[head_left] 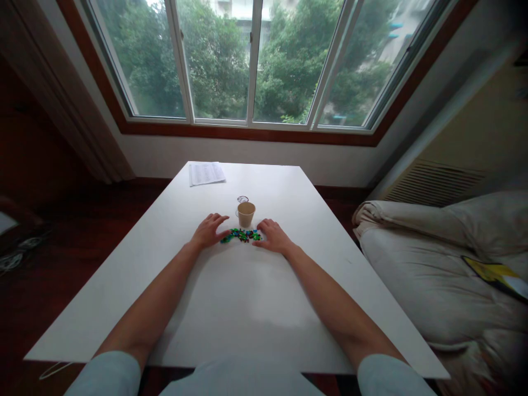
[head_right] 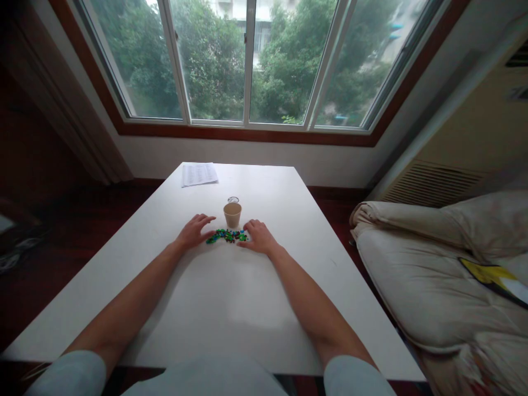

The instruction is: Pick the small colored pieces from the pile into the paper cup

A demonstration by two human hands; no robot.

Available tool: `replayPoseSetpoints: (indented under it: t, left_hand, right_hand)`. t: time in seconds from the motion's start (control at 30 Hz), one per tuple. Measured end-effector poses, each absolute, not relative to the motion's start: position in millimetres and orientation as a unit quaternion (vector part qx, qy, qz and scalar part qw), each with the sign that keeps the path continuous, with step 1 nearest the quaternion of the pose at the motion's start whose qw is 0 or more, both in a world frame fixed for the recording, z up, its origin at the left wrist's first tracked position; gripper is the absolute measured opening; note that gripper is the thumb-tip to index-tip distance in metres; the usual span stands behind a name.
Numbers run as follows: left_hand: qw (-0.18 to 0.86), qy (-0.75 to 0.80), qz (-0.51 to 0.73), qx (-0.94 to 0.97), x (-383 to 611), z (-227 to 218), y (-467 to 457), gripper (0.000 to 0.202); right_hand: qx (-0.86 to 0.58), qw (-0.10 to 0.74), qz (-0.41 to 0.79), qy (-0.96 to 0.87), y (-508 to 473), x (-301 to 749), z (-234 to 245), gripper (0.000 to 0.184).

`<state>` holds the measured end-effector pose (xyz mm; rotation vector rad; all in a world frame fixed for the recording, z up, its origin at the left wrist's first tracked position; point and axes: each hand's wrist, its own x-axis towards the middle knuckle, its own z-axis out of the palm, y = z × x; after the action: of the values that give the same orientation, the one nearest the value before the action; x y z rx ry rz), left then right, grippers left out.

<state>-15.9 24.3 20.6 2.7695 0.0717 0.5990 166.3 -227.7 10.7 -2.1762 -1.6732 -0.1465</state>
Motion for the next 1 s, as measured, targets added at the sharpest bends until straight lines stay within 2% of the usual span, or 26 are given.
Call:
replayPoseSetpoints:
  t: [0.23, 0.47, 0.7, 0.83, 1.0]
  left_hand:
    - [0.2, 0.013, 0.134, 0.971, -18, 17, 42, 0.063]
    - [0.159, 0.042, 0.078, 0.983, -18, 20, 20, 0.066]
    - [0.114, 0.057, 0.087, 0.988, -12, 24, -5, 0.054]
    - [0.097, 0.085, 0.073, 0.989, -10, 24, -7, 0.057]
    - [0.092, 0.103, 0.061, 0.988, -11, 28, -5, 0.062]
  right_hand:
    - [-0.792, 0.2, -0.056, -0.573, -220, 152, 7, 0.062]
    - [-0.803, 0.217, -0.086, -0.549, -207, 131, 1, 0.065]
    - [-0.827, 0.206, -0.079, -0.518, -199, 136, 1, 0.057]
    - [-0.824, 0.204, -0.101, -0.519, -201, 146, 1, 0.048]
    - [-0.81, 0.219, -0.088, -0.537, -210, 159, 2, 0.048]
